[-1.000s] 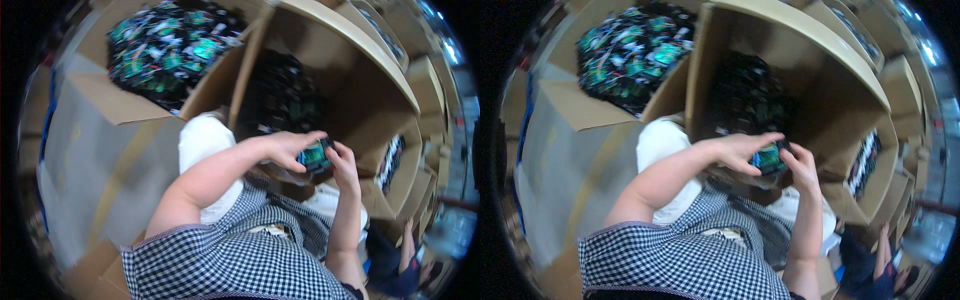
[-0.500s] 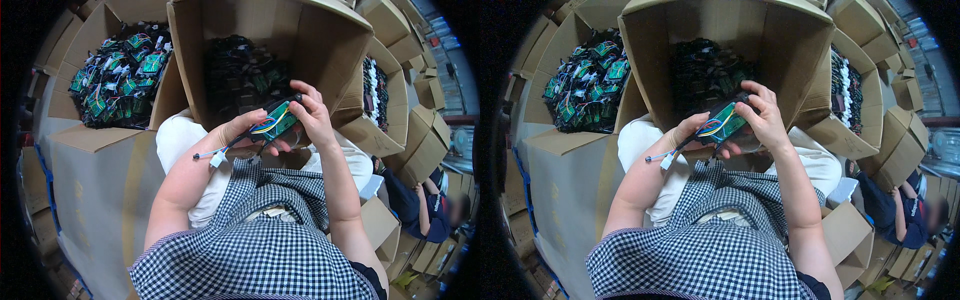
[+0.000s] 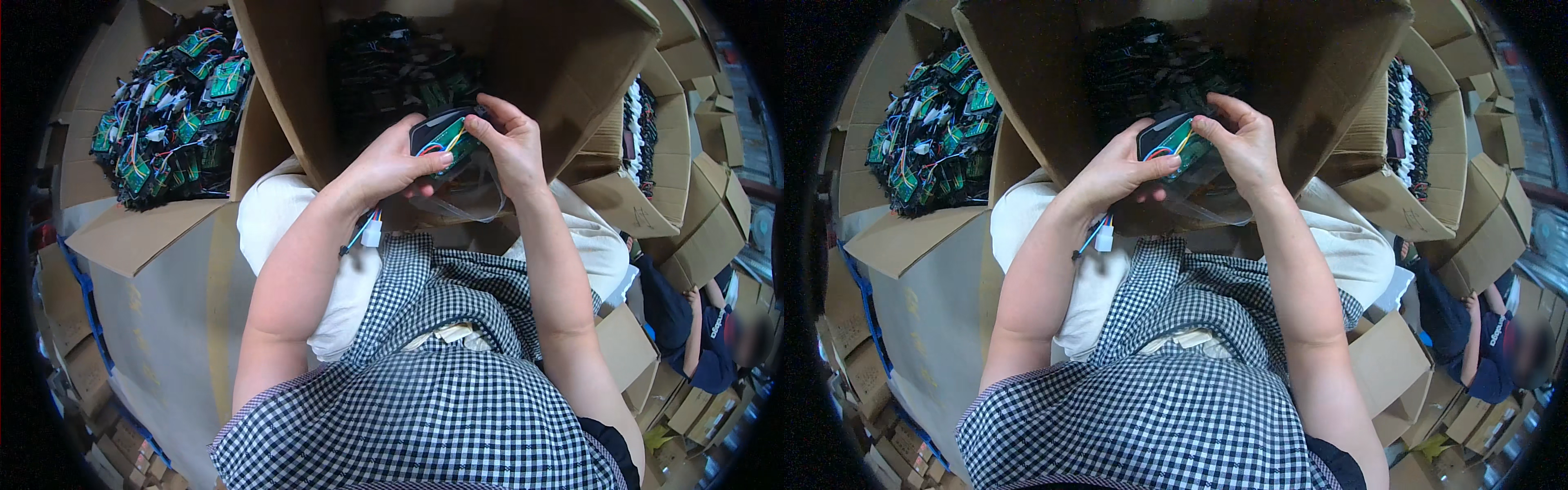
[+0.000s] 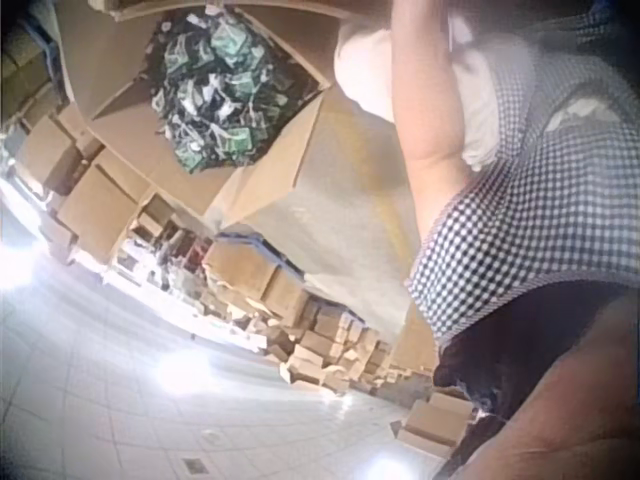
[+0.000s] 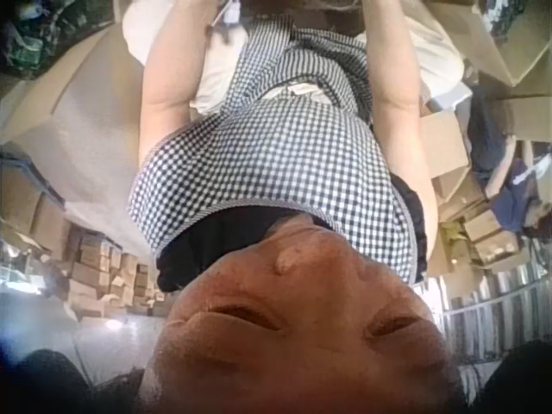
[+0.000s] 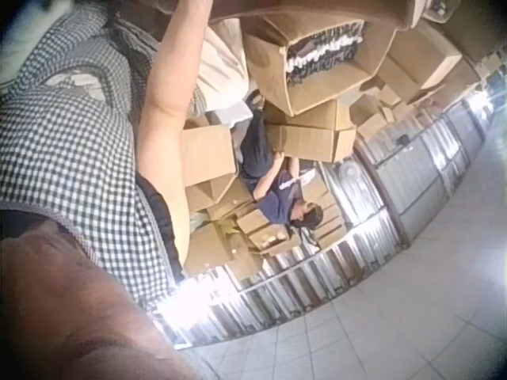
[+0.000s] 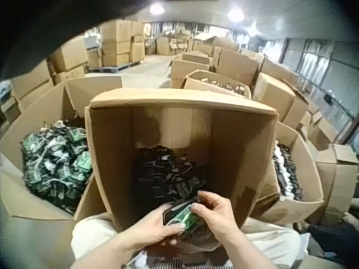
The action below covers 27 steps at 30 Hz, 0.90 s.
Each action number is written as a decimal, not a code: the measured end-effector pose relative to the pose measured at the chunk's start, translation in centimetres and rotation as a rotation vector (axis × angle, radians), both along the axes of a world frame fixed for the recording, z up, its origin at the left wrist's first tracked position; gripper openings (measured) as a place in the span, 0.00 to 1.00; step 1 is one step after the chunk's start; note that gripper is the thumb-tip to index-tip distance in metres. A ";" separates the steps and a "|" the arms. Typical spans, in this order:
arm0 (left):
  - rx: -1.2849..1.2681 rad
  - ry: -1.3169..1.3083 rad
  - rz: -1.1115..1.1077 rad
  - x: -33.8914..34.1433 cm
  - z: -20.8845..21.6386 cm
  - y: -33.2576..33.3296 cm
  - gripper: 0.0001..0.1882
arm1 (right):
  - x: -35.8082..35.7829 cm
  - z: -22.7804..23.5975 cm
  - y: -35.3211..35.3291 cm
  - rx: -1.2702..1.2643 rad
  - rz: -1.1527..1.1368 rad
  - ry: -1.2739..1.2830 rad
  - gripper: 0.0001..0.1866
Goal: The recorder is seen sorting and placing small electronic components into plastic bags and then into cardboard boxes in a warehouse or factory setting.
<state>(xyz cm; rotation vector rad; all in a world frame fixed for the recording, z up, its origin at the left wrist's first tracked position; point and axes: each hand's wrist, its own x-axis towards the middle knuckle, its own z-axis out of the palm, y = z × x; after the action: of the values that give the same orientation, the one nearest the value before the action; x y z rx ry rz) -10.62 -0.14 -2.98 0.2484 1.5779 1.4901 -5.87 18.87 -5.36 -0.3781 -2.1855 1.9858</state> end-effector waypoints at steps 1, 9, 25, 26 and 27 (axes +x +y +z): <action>-0.013 -0.005 0.033 0.0 0.2 0.1 0.39 | 0.0 -1.1 0.2 -0.154 -0.017 -0.027 0.23; 0.033 0.157 0.399 -2.8 0.5 0.6 0.30 | 5.6 -18.5 3.4 1.344 0.535 -0.663 0.12; 0.290 -0.189 0.200 -2.4 -0.5 1.2 0.26 | 3.8 -4.2 3.6 -0.533 -0.209 -0.294 0.09; 0.319 -0.213 0.147 -1.8 -0.5 1.5 0.26 | 3.9 -2.9 3.2 -0.529 -0.210 -0.277 0.09; 0.312 -0.254 0.104 -1.1 -0.8 1.7 0.25 | 4.2 -1.9 2.8 -0.578 -0.190 -0.241 0.08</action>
<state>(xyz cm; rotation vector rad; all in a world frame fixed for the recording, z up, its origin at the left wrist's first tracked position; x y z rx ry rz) -11.77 1.58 -3.73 0.1480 1.1706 1.7739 -1.70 21.65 -7.25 -0.9016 -1.5599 2.5311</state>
